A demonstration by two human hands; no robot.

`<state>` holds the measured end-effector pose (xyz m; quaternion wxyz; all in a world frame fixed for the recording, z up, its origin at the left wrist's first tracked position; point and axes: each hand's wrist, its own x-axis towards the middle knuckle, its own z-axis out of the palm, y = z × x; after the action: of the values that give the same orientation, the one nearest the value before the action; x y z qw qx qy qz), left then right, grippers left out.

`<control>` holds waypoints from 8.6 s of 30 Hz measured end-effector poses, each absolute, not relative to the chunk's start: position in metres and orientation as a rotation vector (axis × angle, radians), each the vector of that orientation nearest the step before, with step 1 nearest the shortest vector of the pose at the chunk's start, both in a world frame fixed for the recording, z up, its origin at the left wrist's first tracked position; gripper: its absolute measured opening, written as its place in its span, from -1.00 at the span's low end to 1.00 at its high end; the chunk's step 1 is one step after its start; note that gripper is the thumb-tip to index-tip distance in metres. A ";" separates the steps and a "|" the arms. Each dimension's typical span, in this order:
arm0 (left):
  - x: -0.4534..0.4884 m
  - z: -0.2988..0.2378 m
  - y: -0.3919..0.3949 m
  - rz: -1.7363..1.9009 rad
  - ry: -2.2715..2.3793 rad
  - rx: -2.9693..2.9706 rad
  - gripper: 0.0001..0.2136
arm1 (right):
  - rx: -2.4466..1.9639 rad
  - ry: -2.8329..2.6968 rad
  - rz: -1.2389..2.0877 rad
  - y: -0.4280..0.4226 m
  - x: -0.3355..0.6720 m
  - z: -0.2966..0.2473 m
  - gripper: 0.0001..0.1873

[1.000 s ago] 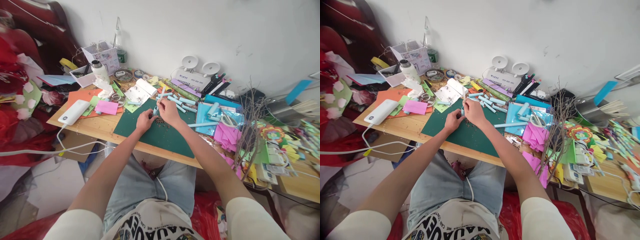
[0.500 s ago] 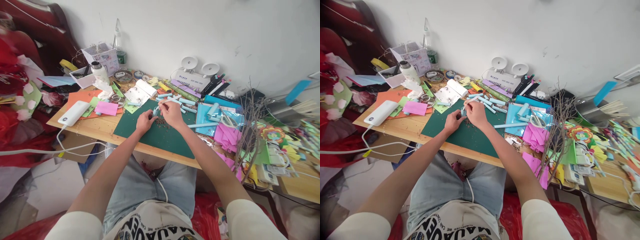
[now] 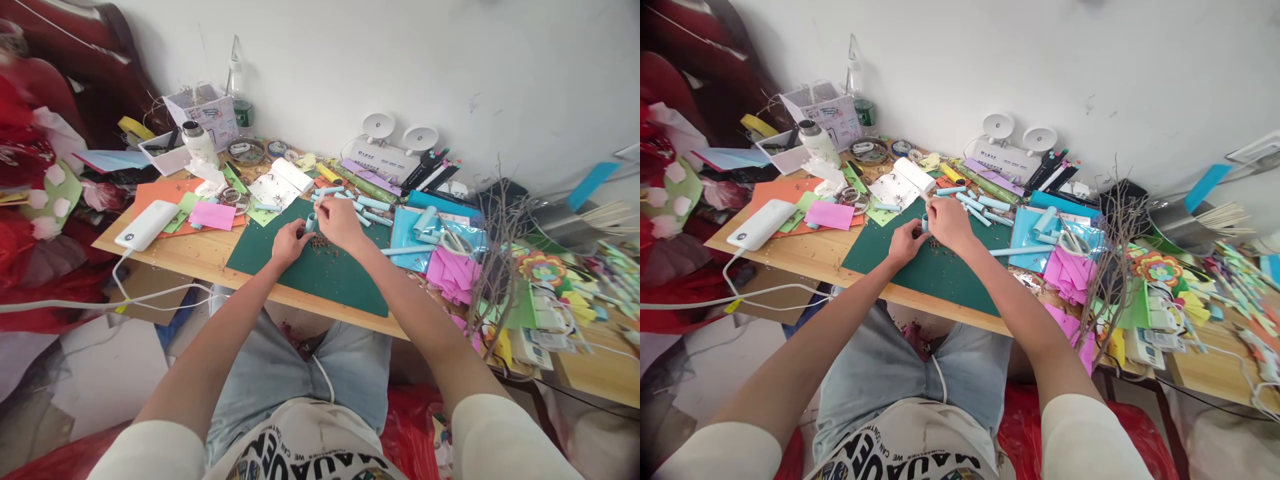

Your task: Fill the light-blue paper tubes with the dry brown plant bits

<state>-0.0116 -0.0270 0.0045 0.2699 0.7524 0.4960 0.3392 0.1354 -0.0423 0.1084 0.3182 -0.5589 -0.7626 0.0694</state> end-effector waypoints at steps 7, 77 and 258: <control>-0.012 0.006 -0.028 0.898 1.354 2.026 -0.94 | -1.420 -1.998 0.192 -0.049 0.129 0.103 -0.77; -0.012 0.004 -0.027 0.861 1.367 1.994 -0.79 | -2.111 -1.858 0.499 -0.125 0.215 0.045 -0.68; -0.012 0.004 -0.027 0.861 1.366 2.050 -0.80 | -1.835 -2.116 0.264 -0.069 0.162 0.040 -0.65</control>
<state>-0.0117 -0.0269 0.0040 0.2628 0.7581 0.5049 0.3183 0.1620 -0.0690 0.0404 0.1634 -0.6435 -0.7421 0.0927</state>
